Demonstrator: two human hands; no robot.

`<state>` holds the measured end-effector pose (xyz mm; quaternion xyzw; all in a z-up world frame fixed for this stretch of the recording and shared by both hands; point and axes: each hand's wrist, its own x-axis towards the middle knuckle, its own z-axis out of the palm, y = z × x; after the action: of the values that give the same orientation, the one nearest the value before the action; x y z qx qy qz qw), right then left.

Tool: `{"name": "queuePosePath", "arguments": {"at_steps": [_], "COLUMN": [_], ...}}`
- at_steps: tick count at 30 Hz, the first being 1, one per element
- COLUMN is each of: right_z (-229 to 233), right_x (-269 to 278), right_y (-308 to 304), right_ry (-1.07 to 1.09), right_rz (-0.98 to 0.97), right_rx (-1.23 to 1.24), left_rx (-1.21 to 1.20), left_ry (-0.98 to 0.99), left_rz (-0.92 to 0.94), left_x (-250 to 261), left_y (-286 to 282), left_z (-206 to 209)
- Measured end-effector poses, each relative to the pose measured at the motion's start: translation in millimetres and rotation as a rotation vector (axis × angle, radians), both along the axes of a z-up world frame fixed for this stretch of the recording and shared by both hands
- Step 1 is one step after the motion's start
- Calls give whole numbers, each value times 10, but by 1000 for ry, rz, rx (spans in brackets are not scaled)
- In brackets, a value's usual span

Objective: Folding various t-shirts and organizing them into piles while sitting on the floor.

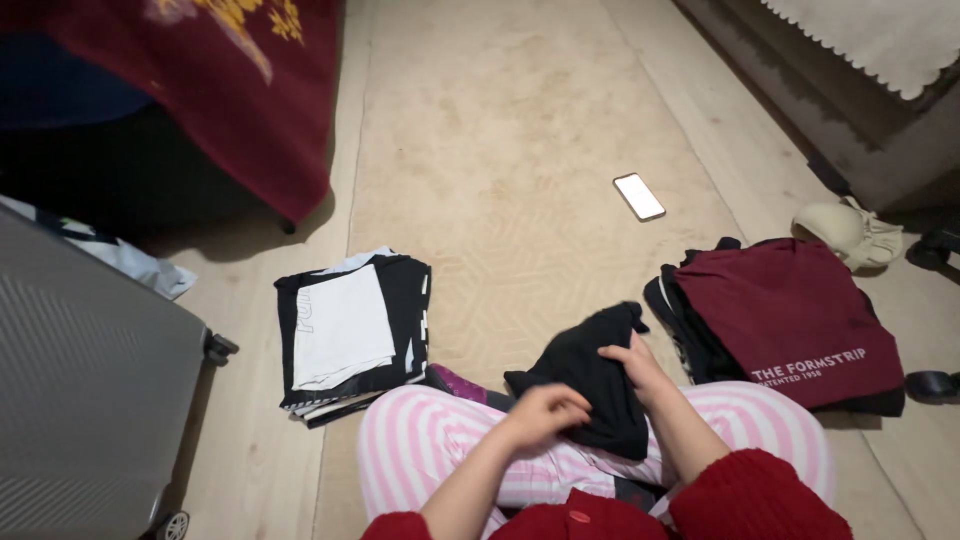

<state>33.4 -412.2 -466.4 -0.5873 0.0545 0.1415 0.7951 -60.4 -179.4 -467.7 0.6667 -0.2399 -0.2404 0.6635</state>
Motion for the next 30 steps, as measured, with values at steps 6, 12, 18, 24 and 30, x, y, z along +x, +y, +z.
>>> {"name": "queuePosePath", "arguments": {"at_steps": [6, 12, 18, 24, 30], "right_z": [398, 1015, 250, 1053, 744], "right_x": [-16, -301, -245, -650, -583], "right_y": [-30, -129, -451, -55, -158], "right_ry": [-267, -528, -509, -226, -119], "right_rz": [399, 299, 296, 672, 581], "right_rx": [-80, -196, -229, 75, 22], "left_rx": [160, 211, 632, 344, 374], "left_ry": [-422, -897, -105, -401, -246], "left_rz": [800, 758, 187, 129, 150], "left_x": [233, 264, 395, 339, 369], "left_y": [505, 618, 665, 417, 379], "left_z": [1246, 1984, 733, 273, 337]}}
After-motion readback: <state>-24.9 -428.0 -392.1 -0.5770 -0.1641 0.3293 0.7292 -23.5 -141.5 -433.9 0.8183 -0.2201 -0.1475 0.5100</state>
